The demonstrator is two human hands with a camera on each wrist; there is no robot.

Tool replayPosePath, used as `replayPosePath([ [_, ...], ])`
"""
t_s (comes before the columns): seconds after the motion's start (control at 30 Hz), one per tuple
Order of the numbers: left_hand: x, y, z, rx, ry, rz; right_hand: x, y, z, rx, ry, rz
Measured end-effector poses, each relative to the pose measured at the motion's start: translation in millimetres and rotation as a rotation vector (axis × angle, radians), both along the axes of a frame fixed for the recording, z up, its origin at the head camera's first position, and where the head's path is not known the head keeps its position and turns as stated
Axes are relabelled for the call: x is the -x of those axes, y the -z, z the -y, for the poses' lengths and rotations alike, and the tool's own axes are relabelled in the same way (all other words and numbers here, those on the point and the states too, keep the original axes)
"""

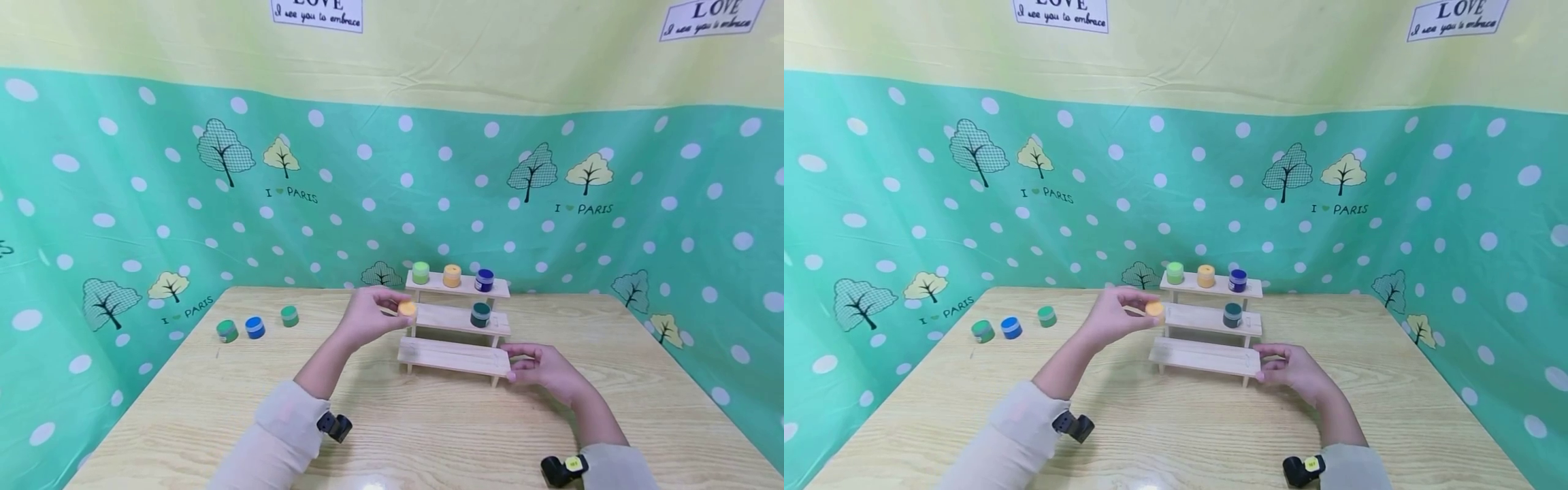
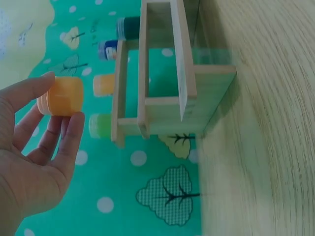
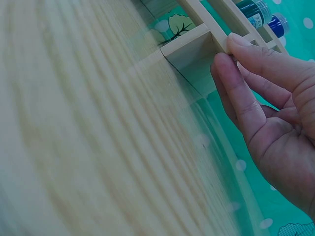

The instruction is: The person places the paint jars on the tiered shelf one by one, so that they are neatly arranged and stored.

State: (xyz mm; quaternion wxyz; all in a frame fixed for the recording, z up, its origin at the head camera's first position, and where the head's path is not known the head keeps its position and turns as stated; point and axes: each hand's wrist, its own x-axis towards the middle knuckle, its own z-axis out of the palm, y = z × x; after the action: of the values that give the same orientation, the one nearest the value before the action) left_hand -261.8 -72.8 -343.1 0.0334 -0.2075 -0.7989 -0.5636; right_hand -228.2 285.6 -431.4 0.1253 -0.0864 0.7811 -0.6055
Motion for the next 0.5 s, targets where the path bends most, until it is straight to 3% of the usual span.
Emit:
replayPosePath([
  [0.2, 0.7, -0.4, -13.5, 0.019, 0.022, -0.026, -0.6, -1.8, 1, -0.012, 0.006, 0.001],
  [0.5, 4.4, -2.6, -33.3, 0.046, 0.011, -0.006, -0.8, -1.4, 1, -0.003, 0.002, -0.001],
])
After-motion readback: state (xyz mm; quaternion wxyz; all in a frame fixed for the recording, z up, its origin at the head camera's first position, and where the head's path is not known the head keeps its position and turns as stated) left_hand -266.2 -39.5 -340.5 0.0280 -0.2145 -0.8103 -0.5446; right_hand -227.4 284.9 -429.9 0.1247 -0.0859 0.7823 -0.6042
